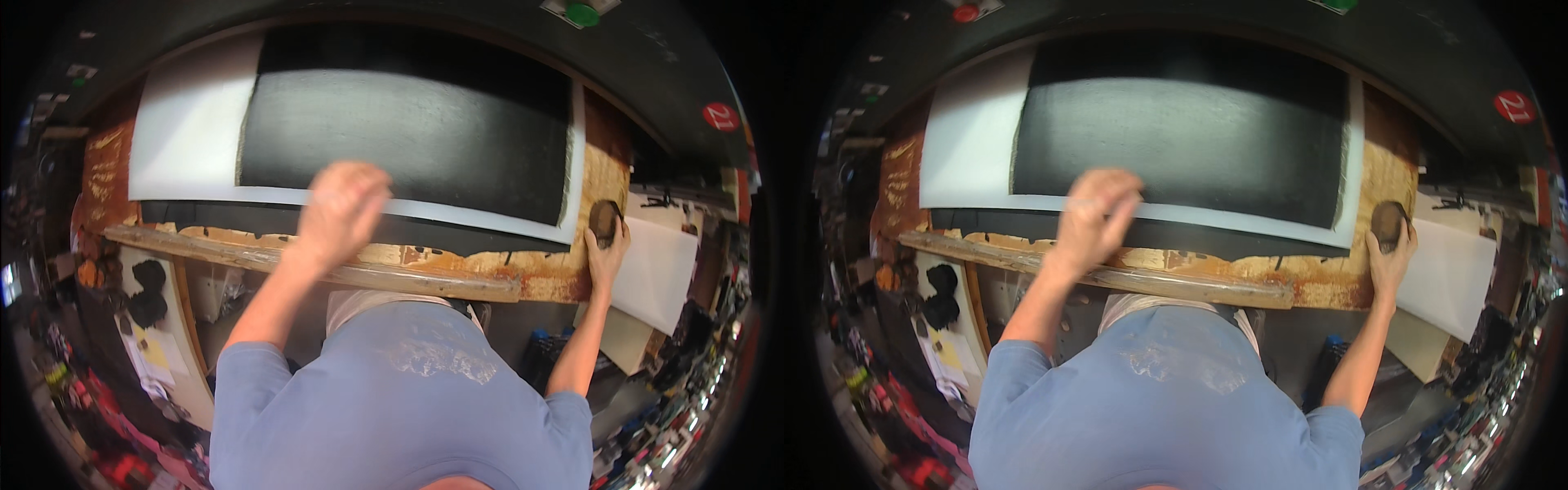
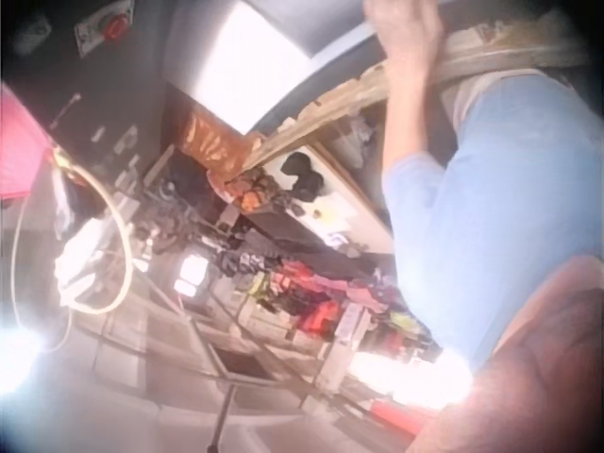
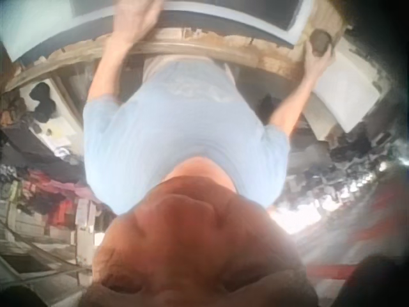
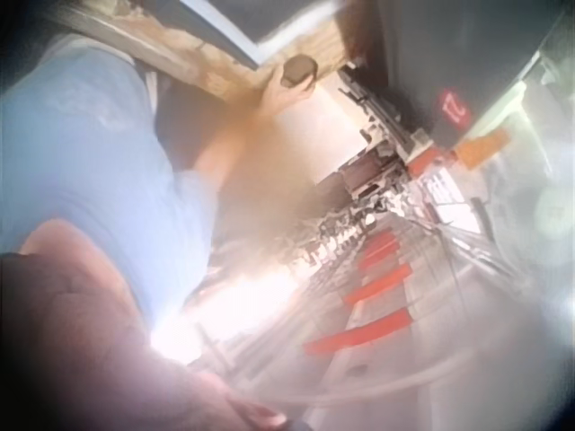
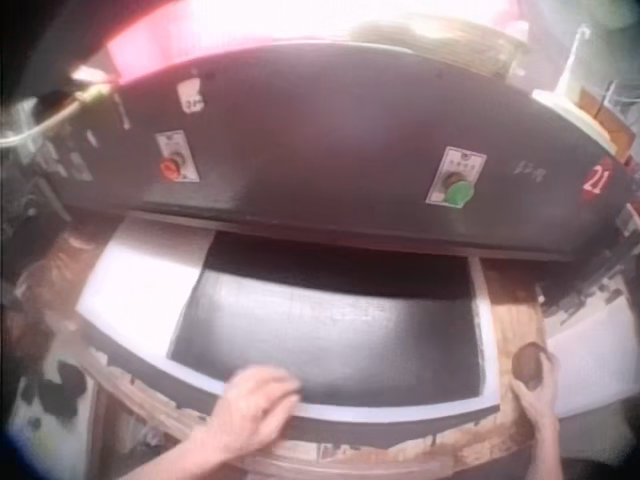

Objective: The person uses a handheld die cutter to press and cut shapes from a black rubber sheet on a workbench. They repeatedly position the cutter, press down to cut, then peel away the cut pieces and place them aside. The process is repeated multiple times across the sheet.

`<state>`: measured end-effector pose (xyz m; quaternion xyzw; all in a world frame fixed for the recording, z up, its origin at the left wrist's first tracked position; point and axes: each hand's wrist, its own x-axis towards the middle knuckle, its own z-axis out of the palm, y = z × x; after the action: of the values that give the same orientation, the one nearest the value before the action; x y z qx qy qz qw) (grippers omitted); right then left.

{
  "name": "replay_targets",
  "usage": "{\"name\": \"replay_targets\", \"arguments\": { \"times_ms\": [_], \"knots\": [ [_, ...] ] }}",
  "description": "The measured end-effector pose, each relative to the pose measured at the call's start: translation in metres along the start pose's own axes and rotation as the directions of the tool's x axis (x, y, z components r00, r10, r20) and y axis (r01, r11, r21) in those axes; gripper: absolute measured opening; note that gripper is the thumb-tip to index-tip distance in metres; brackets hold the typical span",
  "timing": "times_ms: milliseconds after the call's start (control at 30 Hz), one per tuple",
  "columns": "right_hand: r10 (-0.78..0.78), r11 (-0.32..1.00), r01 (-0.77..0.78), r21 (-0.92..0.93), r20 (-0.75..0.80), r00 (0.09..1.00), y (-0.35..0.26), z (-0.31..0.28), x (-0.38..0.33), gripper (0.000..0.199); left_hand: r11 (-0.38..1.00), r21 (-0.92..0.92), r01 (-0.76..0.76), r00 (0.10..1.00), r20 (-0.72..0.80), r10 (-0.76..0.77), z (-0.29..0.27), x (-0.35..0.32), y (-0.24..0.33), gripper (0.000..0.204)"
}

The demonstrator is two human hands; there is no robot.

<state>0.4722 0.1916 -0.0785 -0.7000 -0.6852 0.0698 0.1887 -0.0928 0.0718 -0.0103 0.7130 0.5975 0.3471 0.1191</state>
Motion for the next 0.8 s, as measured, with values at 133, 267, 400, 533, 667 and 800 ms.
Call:
{"name": "replay_targets", "arguments": {
  "times_ms": [133, 267, 400, 533, 667, 800],
  "knots": [
    [0.034, 0.999, -0.035, 0.009, 0.025, 0.999, 0.005, 0.004, 0.002, 0.074, 0.783, 0.519, 0.343, 0.939, -0.192, -0.285, -0.035, 0.017, -0.070, 0.044],
    [0.127, 0.977, -0.129, 0.167, 0.019, 0.992, -0.014, -0.003, 0.006, 0.063, 0.820, 0.508, 0.265, 0.961, -0.209, -0.181, -0.037, 0.004, -0.095, 0.047],
    [0.111, 0.931, -0.106, 0.349, 0.006, 0.994, -0.084, -0.026, -0.004, 0.058, 0.898, 0.363, 0.247, 0.969, -0.115, -0.220, -0.061, -0.002, -0.103, 0.048],
    [-0.233, 0.877, 0.176, 0.448, 0.075, 0.970, -0.207, -0.027, -0.013, 0.067, 0.952, 0.001, 0.305, 0.945, -0.125, -0.302, -0.089, -0.003, -0.114, 0.042],
    [-0.653, 0.686, 0.493, 0.536, 0.154, 0.741, -0.344, 0.010, -0.007, 0.077, 0.831, -0.455, 0.319, 0.827, -0.294, -0.479, -0.091, -0.011, -0.127, 0.035],
    [-0.926, 0.371, 0.719, 0.587, 0.174, 0.335, -0.467, 0.051, 0.014, 0.078, 0.749, -0.627, 0.215, 0.754, -0.380, -0.535, -0.092, -0.020, -0.135, 0.035]
  ]
}}
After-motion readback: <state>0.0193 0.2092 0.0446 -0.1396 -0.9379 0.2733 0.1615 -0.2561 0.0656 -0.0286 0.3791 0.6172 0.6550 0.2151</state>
